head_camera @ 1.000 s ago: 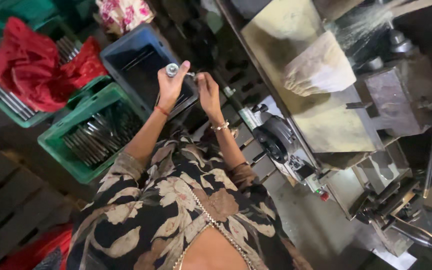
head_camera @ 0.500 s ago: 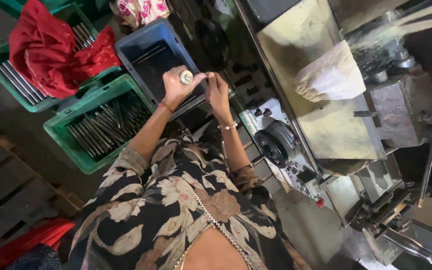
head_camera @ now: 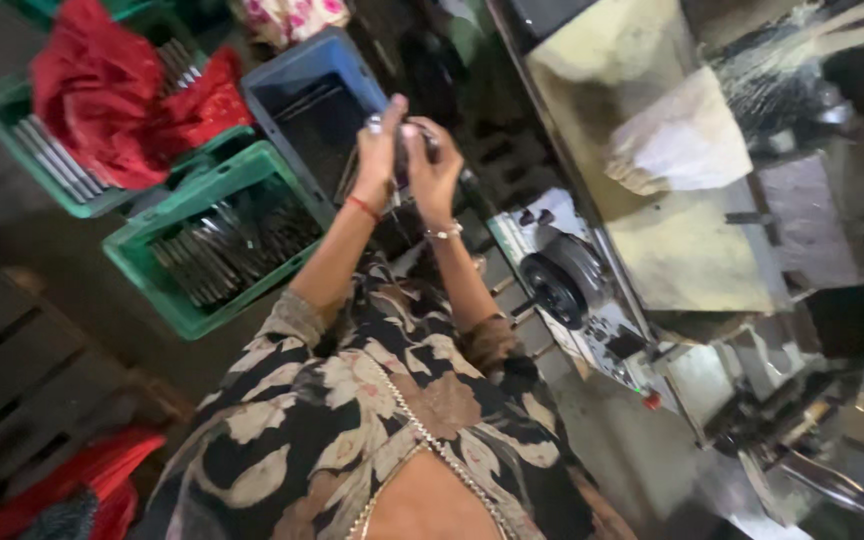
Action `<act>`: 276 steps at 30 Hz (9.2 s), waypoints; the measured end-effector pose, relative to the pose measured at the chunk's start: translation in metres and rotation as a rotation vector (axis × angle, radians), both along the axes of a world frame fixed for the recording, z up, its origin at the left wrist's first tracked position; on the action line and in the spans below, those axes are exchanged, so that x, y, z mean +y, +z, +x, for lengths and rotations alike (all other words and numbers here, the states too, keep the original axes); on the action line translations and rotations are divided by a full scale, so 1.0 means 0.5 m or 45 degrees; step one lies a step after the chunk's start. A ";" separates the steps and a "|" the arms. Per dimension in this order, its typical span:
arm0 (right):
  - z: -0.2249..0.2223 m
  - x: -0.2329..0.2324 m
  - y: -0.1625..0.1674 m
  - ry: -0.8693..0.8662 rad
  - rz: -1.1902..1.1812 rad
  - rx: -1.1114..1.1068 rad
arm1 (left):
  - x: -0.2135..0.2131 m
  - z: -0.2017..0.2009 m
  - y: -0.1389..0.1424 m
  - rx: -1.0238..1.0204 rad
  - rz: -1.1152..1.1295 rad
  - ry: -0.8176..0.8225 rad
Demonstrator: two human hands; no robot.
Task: The person repeatedly picks up metal rods from a blue bin, inserts them into a grinding machine, and operates the machine to grind the rods. After each grinding cycle, the person removes the rod and places it into a green bin. The process is repeated for multiple rods throughout the clip.
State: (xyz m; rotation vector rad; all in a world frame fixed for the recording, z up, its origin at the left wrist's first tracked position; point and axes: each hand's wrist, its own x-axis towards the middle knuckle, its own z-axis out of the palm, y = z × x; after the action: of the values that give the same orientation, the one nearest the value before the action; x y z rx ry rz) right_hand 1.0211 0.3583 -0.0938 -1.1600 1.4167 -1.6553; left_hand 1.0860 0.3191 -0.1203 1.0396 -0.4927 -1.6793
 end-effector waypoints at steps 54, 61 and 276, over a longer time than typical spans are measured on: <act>-0.603 0.187 -0.170 -1.333 0.604 -0.143 | -0.329 -0.381 -0.188 -2.117 -1.232 -2.497; -0.619 0.152 -0.215 -1.340 0.698 0.065 | -0.346 -0.403 -0.253 -2.104 -1.233 -2.642; -0.190 0.358 -0.165 -0.225 0.314 -0.031 | 0.280 0.263 -0.255 -0.669 -0.561 -0.071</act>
State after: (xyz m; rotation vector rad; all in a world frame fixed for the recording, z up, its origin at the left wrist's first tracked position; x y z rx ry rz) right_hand 0.9261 0.5372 -0.1764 -0.8947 1.6940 -1.5516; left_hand 1.2176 0.4591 -0.2478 1.1305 -1.1834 -1.2458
